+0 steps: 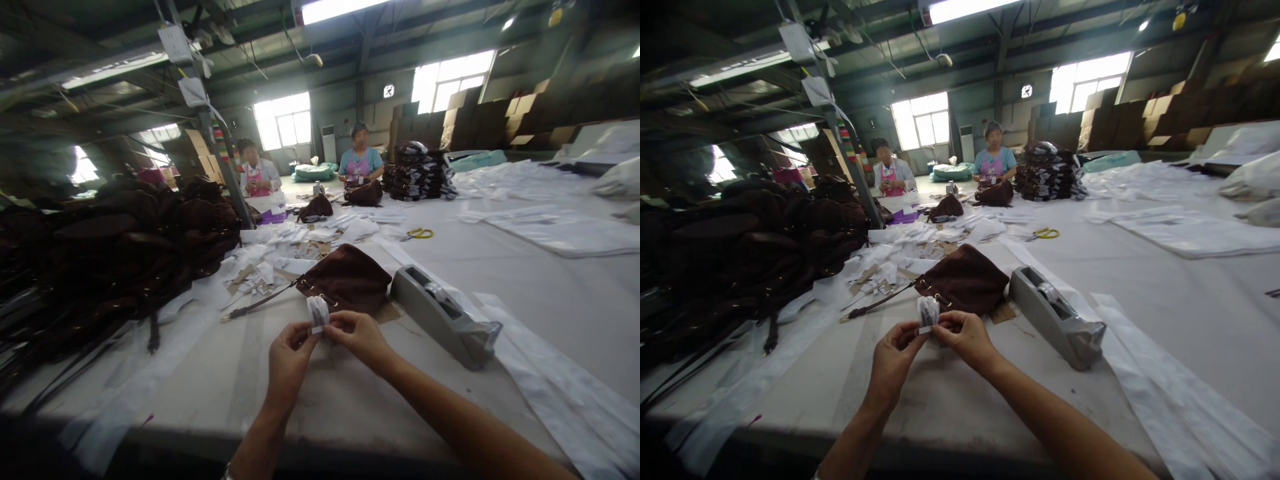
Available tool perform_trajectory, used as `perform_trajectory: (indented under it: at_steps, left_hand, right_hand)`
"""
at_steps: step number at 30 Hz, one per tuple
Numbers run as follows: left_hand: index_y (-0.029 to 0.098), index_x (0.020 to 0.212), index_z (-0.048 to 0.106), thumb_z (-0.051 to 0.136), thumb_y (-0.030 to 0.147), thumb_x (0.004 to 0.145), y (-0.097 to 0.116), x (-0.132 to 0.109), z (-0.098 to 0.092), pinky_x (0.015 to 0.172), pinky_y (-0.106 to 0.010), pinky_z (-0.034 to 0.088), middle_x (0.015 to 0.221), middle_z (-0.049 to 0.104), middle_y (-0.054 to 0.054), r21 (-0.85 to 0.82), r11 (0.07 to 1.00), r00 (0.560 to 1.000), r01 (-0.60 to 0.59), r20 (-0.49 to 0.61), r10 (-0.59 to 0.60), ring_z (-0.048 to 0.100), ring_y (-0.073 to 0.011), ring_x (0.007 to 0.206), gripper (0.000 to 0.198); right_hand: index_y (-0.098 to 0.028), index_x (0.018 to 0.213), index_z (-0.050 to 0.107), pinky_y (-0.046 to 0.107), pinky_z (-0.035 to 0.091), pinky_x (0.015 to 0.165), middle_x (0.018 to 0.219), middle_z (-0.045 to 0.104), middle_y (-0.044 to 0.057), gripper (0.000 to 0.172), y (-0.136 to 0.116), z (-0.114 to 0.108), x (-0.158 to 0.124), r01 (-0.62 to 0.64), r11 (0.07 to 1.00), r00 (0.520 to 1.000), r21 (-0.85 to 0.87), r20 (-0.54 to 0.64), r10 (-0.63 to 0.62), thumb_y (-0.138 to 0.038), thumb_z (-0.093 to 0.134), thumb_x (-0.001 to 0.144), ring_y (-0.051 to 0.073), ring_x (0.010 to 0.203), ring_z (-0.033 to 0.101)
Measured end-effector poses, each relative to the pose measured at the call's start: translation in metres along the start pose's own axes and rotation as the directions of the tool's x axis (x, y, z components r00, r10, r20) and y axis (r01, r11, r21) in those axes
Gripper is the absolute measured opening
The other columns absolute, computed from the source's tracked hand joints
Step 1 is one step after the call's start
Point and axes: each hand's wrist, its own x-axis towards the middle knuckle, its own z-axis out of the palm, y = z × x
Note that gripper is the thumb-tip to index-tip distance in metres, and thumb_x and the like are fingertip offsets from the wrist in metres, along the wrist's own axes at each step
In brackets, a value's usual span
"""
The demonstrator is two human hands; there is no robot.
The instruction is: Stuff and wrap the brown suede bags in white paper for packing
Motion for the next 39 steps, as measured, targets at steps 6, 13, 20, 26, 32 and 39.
perform_trajectory:
  at_steps: [6, 13, 20, 26, 32, 39]
  left_hand:
    - [0.014, 0.107, 0.067, 0.076, 0.037, 0.076, 0.007, -0.009, 0.004, 0.086, -0.031, 0.055, 0.102, 0.074, -0.012, -0.053, 0.999, 0.999, -0.001, 0.054, 0.004, 0.070, -0.0242, 0.097, 0.039]
    - [0.014, 0.101, 0.069, 0.073, 0.037, 0.079, 0.004, -0.009, 0.002, 0.082, -0.030, 0.056, 0.096, 0.075, -0.011, -0.002, 1.000, 0.998, -0.029, 0.047, 0.029, 0.072, -0.0234, 0.091, 0.032]
    - [0.017, 0.096, 0.071, 0.071, 0.037, 0.080, 0.001, -0.012, -0.003, 0.080, -0.029, 0.056, 0.095, 0.075, -0.009, 0.124, 0.988, 0.994, -0.095, -0.043, 0.101, 0.072, -0.0227, 0.088, 0.026]
    - [0.017, 0.101, 0.067, 0.074, 0.036, 0.078, -0.007, -0.006, 0.002, 0.081, -0.029, 0.055, 0.093, 0.075, -0.008, 0.067, 0.993, 0.989, -0.099, -0.105, 0.106, 0.071, -0.0227, 0.089, 0.031]
    - [0.016, 0.095, 0.068, 0.075, 0.038, 0.076, -0.017, 0.003, 0.009, 0.081, -0.028, 0.054, 0.093, 0.073, -0.008, -0.044, 0.996, 0.993, -0.082, -0.090, 0.078, 0.070, -0.0213, 0.088, 0.030]
    - [0.021, 0.086, 0.066, 0.069, 0.032, 0.080, -0.020, 0.001, 0.008, 0.076, -0.029, 0.051, 0.083, 0.071, -0.002, 0.377, 0.903, 0.944, -0.209, -0.162, 0.286, 0.067, -0.0192, 0.079, 0.013]
  right_hand:
    - [-0.012, 0.093, 0.071, 0.025, 0.051, 0.065, 0.080, 0.071, 0.007, 0.037, 0.006, 0.000, -0.002, 0.070, 0.997, 0.997, -0.030, -0.028, -0.070, -0.042, 0.075, 0.073, 0.017, 0.071, 0.065]
    - [-0.011, 0.092, 0.072, 0.024, 0.048, 0.062, 0.073, 0.069, 0.005, 0.040, 0.000, -0.004, -0.007, 0.023, 0.999, 0.999, -0.042, 0.035, -0.022, -0.044, 0.077, 0.071, 0.015, 0.065, 0.062]
    - [-0.012, 0.093, 0.073, 0.025, 0.049, 0.065, 0.076, 0.071, 0.005, 0.039, 0.004, 0.008, -0.010, 0.041, 0.995, 0.999, -0.087, 0.007, -0.040, -0.044, 0.077, 0.072, 0.017, 0.069, 0.064]
    - [-0.014, 0.089, 0.072, 0.026, 0.049, 0.064, 0.077, 0.071, 0.006, 0.034, 0.007, 0.017, -0.009, 0.075, 0.990, 0.991, -0.116, -0.104, -0.088, -0.046, 0.073, 0.076, 0.019, 0.070, 0.065]
    - [-0.015, 0.085, 0.070, 0.026, 0.050, 0.062, 0.074, 0.069, 0.006, 0.033, 0.010, 0.019, -0.010, 0.080, 0.987, 0.971, -0.139, -0.215, -0.109, -0.046, 0.072, 0.077, 0.018, 0.067, 0.064]
    - [-0.014, 0.093, 0.072, 0.025, 0.051, 0.069, 0.084, 0.072, 0.006, 0.029, 0.015, 0.019, -0.013, 0.069, 0.994, 0.990, -0.086, -0.118, -0.079, -0.040, 0.071, 0.079, 0.019, 0.077, 0.067]
